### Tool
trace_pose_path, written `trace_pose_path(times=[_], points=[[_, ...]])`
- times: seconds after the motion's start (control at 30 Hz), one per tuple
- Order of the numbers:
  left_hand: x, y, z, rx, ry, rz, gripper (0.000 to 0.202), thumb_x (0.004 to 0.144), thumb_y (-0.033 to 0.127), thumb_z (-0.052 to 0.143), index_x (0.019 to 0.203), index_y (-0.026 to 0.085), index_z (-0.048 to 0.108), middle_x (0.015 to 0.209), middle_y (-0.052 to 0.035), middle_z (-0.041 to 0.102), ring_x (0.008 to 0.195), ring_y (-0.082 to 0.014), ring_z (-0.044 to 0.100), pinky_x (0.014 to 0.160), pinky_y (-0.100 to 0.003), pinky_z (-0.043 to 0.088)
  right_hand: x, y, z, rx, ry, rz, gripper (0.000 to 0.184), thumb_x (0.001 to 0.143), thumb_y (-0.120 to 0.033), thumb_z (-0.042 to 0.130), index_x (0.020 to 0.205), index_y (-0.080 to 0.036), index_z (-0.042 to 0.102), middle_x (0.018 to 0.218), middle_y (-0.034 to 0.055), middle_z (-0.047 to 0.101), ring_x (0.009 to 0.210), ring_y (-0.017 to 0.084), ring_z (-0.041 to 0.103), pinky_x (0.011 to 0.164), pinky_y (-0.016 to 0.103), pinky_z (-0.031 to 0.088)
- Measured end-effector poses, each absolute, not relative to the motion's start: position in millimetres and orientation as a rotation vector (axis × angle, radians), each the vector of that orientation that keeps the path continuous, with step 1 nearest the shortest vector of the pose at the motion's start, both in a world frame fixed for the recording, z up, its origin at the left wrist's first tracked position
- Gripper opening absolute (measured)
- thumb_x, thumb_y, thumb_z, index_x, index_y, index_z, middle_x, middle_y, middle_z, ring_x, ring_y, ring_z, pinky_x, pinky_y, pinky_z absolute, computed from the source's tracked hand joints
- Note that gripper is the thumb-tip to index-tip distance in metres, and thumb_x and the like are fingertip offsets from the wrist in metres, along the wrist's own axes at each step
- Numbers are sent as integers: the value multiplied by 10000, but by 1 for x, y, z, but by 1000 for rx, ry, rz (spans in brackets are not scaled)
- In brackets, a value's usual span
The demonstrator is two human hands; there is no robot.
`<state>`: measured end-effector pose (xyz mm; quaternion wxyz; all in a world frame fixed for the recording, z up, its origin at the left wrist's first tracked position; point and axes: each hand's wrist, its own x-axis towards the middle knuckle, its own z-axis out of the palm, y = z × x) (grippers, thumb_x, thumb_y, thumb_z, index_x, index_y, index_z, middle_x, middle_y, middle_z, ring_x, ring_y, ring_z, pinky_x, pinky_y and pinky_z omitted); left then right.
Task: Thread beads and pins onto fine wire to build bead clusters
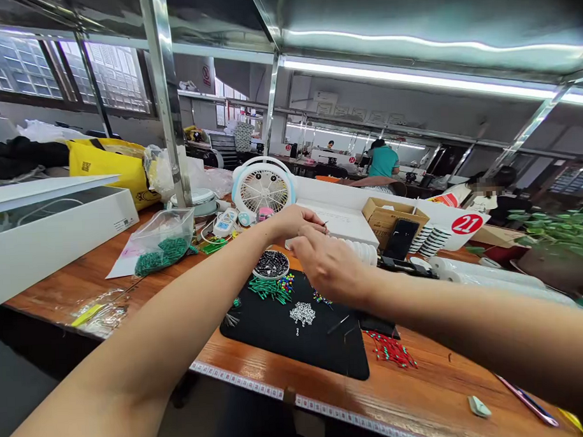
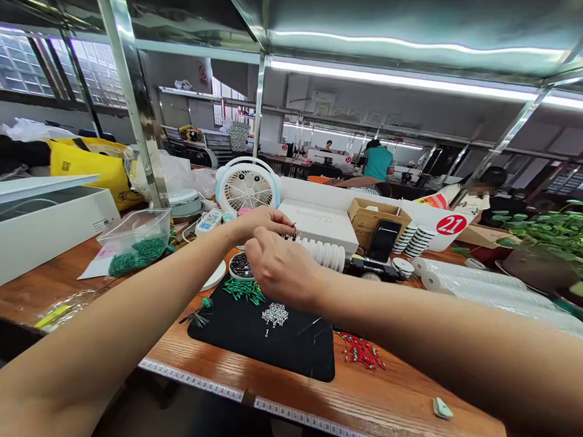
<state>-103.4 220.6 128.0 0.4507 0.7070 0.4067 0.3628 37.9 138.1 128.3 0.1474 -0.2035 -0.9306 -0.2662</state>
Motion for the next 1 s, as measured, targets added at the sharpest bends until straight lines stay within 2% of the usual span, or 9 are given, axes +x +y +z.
trace_pose_path(times=[0.13,0.27,0.4,0.6,0.8,0.9,1.0], points=[[-102,216,130,1772,1005,911,126,646,238,701,747,161,706,777,-46,694,732,-151,580,709,-312,444,58,113,99,-1083,-2867,-183,148,756,-22,438,835,-142,473,826,71,526,660,158,496,539,258,337],[-100,216,131,1780,1001,905,129,658,238,684,762,163,703,810,-59,698,754,-161,586,698,-316,444,77,121,48,-1390,-2899,-219,238,755,41,390,889,-123,498,909,113,547,761,193,550,595,263,382],[-100,215,132,1811,1009,900,121,663,233,678,760,165,706,809,-61,699,753,-155,585,716,-317,436,81,136,22,-1431,-2889,-213,280,817,30,313,945,-96,528,929,143,568,834,240,560,661,299,414],[-100,215,133,1869,1056,901,141,663,273,689,764,178,712,796,-50,698,730,-148,573,710,-320,429,81,153,11,-1413,-2897,-59,232,820,-5,387,892,-121,575,905,113,610,831,206,586,690,260,420],[-102,210,133,1955,1069,867,195,683,291,681,847,194,722,931,-63,710,887,-178,601,811,-321,443,92,154,5,-1480,-2750,45,121,849,-162,492,831,-134,609,898,110,602,760,211,599,631,263,411],[-103,208,132,1982,1076,851,229,693,305,673,888,194,718,972,-74,708,934,-192,607,838,-331,453,90,154,10,-1485,-2657,90,176,872,-213,478,959,-140,613,982,122,595,833,223,594,703,278,413],[-104,207,131,1983,1057,844,219,695,276,673,895,197,718,984,-76,708,966,-192,607,870,-333,453,75,162,15,-1440,-2596,165,234,907,-239,424,1060,-184,593,1052,84,600,932,201,575,808,263,392]])
